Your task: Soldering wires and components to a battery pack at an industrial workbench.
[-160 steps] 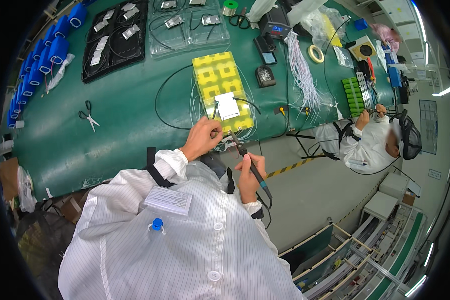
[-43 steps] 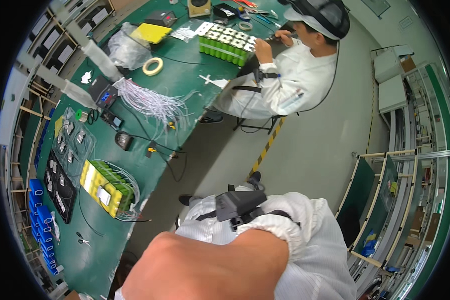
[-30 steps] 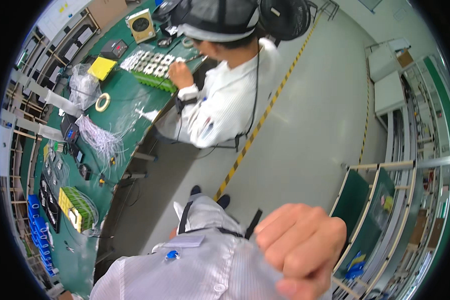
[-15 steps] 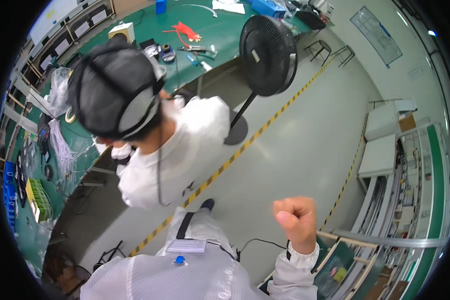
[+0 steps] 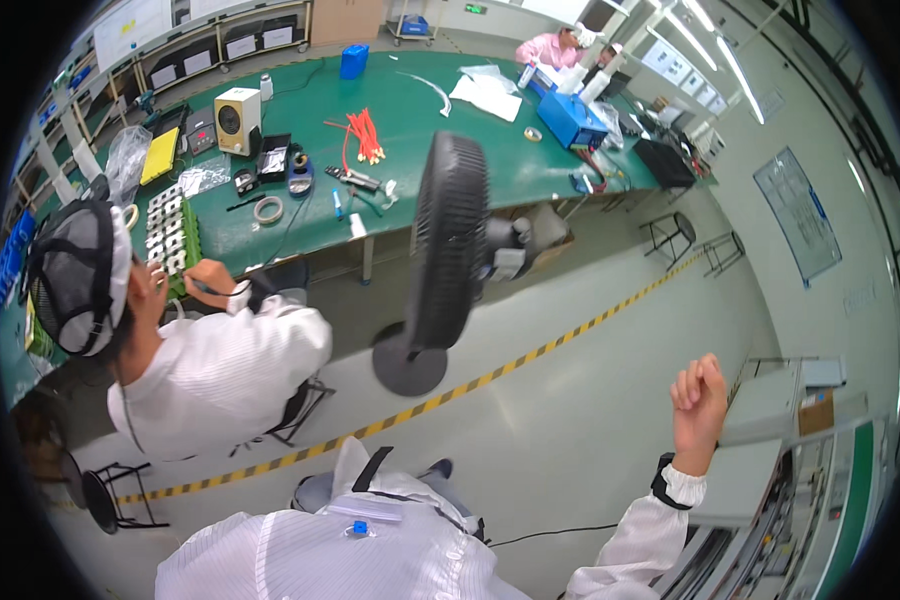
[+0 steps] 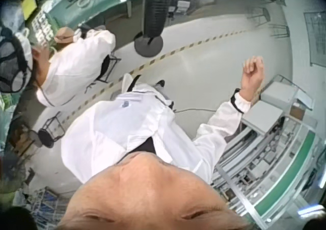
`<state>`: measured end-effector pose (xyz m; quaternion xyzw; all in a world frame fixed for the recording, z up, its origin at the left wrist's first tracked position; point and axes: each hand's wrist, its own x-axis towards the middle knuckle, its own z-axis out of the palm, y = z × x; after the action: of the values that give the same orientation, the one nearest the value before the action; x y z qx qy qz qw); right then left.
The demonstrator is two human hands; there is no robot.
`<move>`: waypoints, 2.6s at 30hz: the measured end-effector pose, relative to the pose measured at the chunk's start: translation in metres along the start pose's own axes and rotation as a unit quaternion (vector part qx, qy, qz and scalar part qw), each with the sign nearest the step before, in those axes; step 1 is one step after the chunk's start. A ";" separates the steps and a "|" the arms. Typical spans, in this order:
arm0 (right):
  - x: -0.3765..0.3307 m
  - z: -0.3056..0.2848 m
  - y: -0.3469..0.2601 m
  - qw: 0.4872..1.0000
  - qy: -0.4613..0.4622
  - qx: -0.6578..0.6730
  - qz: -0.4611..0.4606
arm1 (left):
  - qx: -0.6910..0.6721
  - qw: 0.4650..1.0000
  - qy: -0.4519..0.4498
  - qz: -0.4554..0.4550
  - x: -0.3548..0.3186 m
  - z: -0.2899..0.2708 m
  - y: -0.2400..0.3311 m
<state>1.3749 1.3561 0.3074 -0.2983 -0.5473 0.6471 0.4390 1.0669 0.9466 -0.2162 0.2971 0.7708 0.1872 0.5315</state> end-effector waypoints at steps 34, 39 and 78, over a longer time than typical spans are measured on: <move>0.647 0.480 0.592 0.784 -0.307 -0.529 0.109 | -0.507 0.702 0.286 -0.411 0.218 0.126 0.487; 0.631 0.522 0.630 0.720 -0.272 -0.637 0.039 | -0.546 0.642 0.283 -0.458 0.231 0.113 0.523; 0.560 -0.119 0.294 0.805 -0.497 0.027 0.323 | -0.398 0.667 0.518 -0.359 0.043 0.626 0.349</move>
<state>1.1623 1.9061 0.0480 -0.0832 -0.5444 0.8260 -0.1201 1.7291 1.2208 -0.2635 -0.3871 0.8214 0.3945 0.1409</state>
